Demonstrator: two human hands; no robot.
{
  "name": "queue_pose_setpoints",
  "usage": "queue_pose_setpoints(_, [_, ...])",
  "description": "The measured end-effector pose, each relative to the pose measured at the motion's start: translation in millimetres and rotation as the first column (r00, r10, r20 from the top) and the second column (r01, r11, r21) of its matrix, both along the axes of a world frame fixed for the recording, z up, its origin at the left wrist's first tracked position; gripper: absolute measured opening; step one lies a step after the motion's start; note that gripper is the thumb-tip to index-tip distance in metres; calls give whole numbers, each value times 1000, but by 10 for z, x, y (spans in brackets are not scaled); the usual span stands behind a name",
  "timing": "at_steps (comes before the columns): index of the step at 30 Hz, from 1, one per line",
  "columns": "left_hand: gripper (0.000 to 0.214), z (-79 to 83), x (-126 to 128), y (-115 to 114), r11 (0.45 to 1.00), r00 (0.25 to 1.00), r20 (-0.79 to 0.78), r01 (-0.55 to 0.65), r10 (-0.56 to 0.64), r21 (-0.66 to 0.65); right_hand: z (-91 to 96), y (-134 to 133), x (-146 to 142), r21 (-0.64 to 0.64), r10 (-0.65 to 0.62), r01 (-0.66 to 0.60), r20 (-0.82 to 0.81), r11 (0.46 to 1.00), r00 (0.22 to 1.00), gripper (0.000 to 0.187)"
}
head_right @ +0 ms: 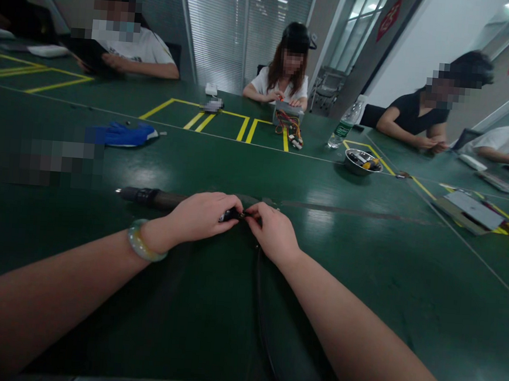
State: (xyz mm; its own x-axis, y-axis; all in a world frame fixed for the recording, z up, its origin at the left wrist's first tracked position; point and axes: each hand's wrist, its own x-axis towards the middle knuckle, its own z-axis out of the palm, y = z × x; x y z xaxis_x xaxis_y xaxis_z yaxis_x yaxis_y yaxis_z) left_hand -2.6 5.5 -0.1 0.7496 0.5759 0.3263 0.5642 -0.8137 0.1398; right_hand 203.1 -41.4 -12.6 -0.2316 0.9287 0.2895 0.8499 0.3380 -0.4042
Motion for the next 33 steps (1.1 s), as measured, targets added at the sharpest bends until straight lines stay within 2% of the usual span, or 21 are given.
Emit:
queue_pose_setpoints(3, [23,-2,0,-1,1000,1000,1,-17,17,-1,0,1,-28,-21,1,0,26,1000,1000,22])
queue_pose_setpoints(10, [25,-22,-10,7,1000,1000,4,-14,14,12,31,20,-91,-77,-30,34,62,996,998,26])
queue_pose_setpoints(15, [20,145,10,-127,994,992,124,7,-21,105,109,54,-108,-164,-68,70,18,984,998,23])
queue_pose_setpoints(17, [16,206,25,-225,993,987,146,56,-72,107,130,63,-124,-186,-81,82,10,979,997,20])
queue_pose_setpoints(19, [19,216,39,-315,971,966,96,238,-238,19,136,68,-155,-210,-117,118,18,971,993,16])
queue_pose_setpoints(21, [19,177,48,-370,898,907,23,420,-421,-134,127,73,-194,-216,-165,167,28,962,986,14])
queue_pose_setpoints(23, [19,120,47,-378,839,870,0,475,-493,-267,114,86,-214,-203,-190,193,35,960,981,14])
queue_pose_setpoints(25, [19,78,37,-354,821,873,3,460,-488,-338,106,111,-170,-203,-204,208,42,957,978,14])
queue_pose_setpoints(27, [19,66,21,-320,816,882,12,441,-471,-374,108,144,-12,-218,-248,255,58,942,967,15])
queue_pose_setpoints(29, [19,75,8,-297,810,884,18,436,-467,-392,120,158,294,-233,-325,337,87,912,942,17])
queue_pose_setpoints(31, [20,88,2,-288,804,882,16,437,-471,-404,137,115,755,-235,-423,445,139,864,895,21])
queue_pose_setpoints(33, [20,92,3,-288,801,879,11,438,-476,-407,158,-26,1346,-234,-539,577,207,783,816,26])
